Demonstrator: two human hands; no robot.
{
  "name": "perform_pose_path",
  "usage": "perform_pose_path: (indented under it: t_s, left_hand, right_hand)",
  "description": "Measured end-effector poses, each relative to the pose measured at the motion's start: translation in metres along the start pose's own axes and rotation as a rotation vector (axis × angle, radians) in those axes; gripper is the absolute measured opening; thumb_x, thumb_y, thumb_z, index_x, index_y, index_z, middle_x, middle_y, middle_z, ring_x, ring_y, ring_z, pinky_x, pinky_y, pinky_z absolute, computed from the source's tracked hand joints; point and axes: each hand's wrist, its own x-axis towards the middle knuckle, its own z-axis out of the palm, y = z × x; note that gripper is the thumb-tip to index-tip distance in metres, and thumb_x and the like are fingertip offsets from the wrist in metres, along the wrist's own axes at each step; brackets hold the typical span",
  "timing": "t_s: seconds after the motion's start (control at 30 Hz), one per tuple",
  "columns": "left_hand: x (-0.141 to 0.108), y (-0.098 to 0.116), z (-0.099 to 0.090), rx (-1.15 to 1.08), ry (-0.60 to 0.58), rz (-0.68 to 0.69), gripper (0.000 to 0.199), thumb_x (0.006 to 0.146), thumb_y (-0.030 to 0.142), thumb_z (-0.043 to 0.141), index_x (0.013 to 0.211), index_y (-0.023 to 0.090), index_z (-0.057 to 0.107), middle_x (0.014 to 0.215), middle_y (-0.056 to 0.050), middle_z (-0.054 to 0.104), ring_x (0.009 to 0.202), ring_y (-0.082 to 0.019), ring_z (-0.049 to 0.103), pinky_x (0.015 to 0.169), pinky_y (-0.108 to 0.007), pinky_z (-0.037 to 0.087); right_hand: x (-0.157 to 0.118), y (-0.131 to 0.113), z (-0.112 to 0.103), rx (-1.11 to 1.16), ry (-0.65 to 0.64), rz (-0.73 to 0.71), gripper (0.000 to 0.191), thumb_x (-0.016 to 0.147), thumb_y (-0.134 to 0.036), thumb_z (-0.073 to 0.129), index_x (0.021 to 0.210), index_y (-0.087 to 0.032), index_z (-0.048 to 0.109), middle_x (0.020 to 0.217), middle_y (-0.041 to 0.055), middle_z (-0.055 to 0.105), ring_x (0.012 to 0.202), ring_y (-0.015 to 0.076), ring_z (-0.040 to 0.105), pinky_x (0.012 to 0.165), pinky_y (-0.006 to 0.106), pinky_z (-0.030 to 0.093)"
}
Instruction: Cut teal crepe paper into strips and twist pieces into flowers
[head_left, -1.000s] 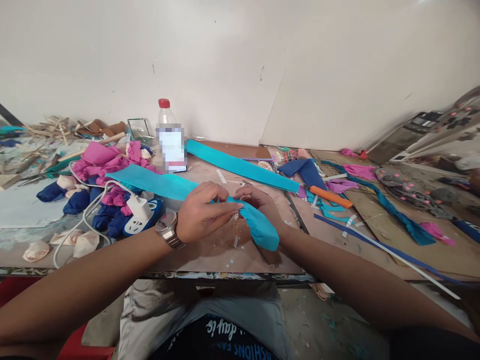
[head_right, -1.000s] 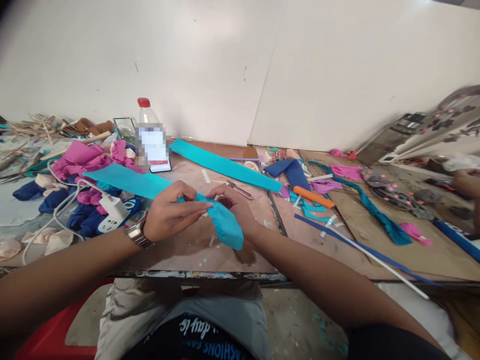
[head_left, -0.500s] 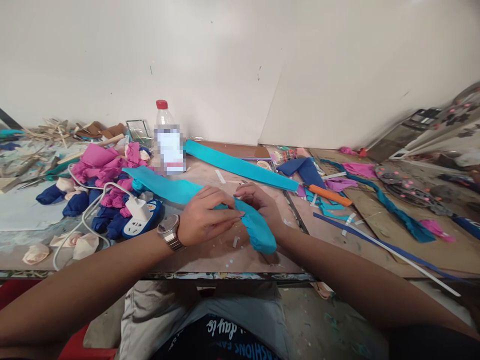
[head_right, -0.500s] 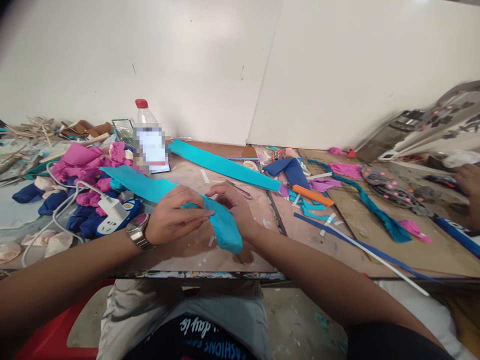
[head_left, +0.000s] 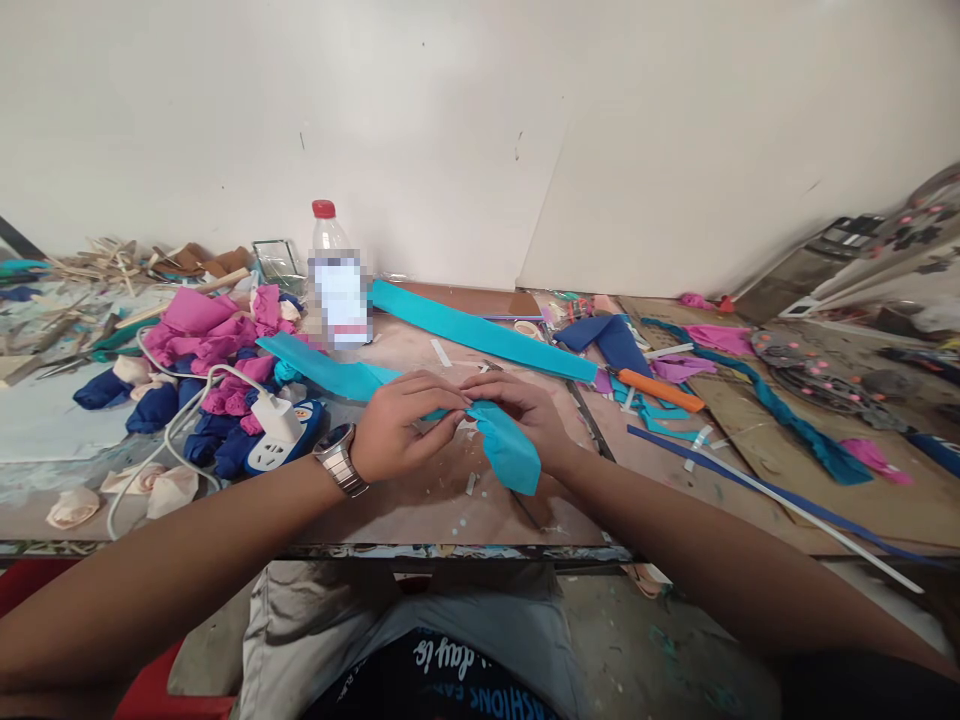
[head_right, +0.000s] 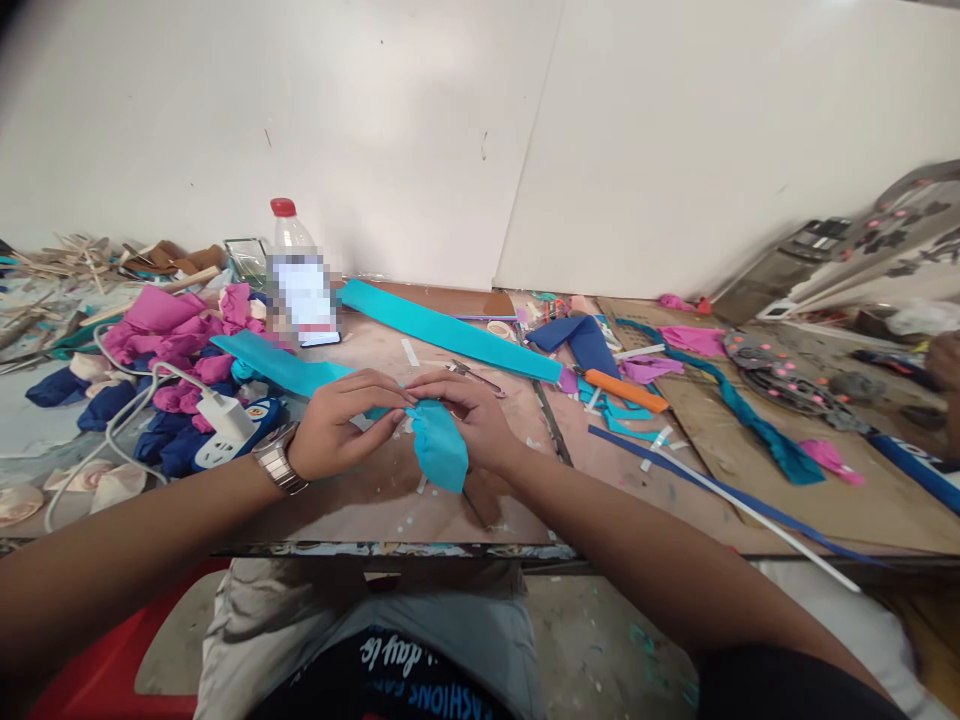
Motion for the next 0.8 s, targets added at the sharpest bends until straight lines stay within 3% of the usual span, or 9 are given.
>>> perform_pose_path:
  t_s: [0.1, 0.2, 0.33, 0.43, 0.57, 0.7, 0.8]
  left_hand:
    - [-0.0003, -0.0004, -0.0004, -0.024, 0.014, -0.052, 0.01, 0.094, 0.017, 0.065, 0.1, 0.02, 0.073, 0.1, -0.008, 0.079, 0.095, -0.02, 0.073, 0.088, -0.035, 0.057]
    - [-0.0001, -0.0005, -0.0012, -0.034, 0.011, -0.137, 0.008, 0.095, 0.02, 0.065, 0.097, 0.019, 0.073, 0.098, -0.008, 0.079, 0.092, -0.02, 0.072, 0.085, -0.033, 0.056]
    - [-0.0005, -0.0011, -0.0017, -0.039, 0.001, -0.244, 0.011, 0.095, 0.025, 0.064, 0.092, 0.018, 0.072, 0.092, -0.006, 0.078, 0.085, -0.018, 0.072, 0.078, -0.029, 0.054]
    - [-0.001, -0.0014, -0.0012, -0.049, -0.012, -0.332, 0.014, 0.095, 0.027, 0.064, 0.088, 0.018, 0.072, 0.087, -0.005, 0.077, 0.077, -0.016, 0.07, 0.072, -0.027, 0.052]
    - [-0.0003, -0.0014, -0.0006, -0.084, -0.06, -0.445, 0.017, 0.094, 0.027, 0.061, 0.084, 0.017, 0.071, 0.079, -0.002, 0.075, 0.072, -0.014, 0.065, 0.07, -0.025, 0.048]
    - [0.0011, -0.0022, -0.0001, -0.106, -0.096, -0.522, 0.02, 0.092, 0.027, 0.058, 0.077, 0.016, 0.068, 0.075, -0.001, 0.071, 0.07, -0.013, 0.06, 0.069, -0.025, 0.045]
    - [0.0014, -0.0038, 0.0004, -0.113, -0.13, -0.56, 0.021, 0.09, 0.027, 0.058, 0.073, 0.016, 0.066, 0.071, 0.0, 0.068, 0.067, -0.013, 0.056, 0.066, -0.025, 0.042]
  right_hand:
    - [-0.0017, 0.001, 0.0007, 0.078, 0.032, 0.027, 0.029, 0.084, -0.043, 0.083, 0.109, -0.028, 0.08, 0.116, 0.0095, 0.074, 0.112, 0.0259, 0.069, 0.092, 0.041, 0.061]
    - [-0.0024, -0.002, 0.0017, 0.152, 0.085, 0.037, 0.028, 0.081, -0.04, 0.086, 0.105, -0.027, 0.079, 0.111, 0.0084, 0.073, 0.103, 0.0238, 0.07, 0.082, 0.038, 0.062]
    - [-0.0027, -0.0084, 0.0002, 0.148, 0.097, 0.076, 0.022, 0.083, -0.042, 0.084, 0.091, -0.023, 0.078, 0.091, 0.0058, 0.075, 0.082, 0.0206, 0.072, 0.073, 0.036, 0.061]
    - [-0.0035, -0.0081, -0.0018, 0.179, 0.079, 0.162, 0.028, 0.089, -0.049, 0.076, 0.091, -0.021, 0.076, 0.071, 0.0024, 0.073, 0.059, 0.0183, 0.068, 0.062, 0.035, 0.058]
    - [-0.0025, -0.005, -0.0024, 0.202, 0.061, 0.281, 0.029, 0.088, -0.046, 0.075, 0.081, -0.019, 0.072, 0.055, -0.0007, 0.066, 0.049, 0.0163, 0.062, 0.057, 0.032, 0.053]
    - [0.0001, -0.0067, -0.0029, 0.18, 0.06, 0.353, 0.027, 0.085, -0.04, 0.077, 0.102, -0.02, 0.072, 0.069, -0.0023, 0.068, 0.051, 0.0128, 0.059, 0.054, 0.028, 0.051]
    - [0.0005, -0.0088, -0.0051, 0.091, 0.054, 0.264, 0.04, 0.081, -0.039, 0.082, 0.115, -0.022, 0.07, 0.1, 0.0038, 0.072, 0.075, 0.0155, 0.066, 0.063, 0.027, 0.054]
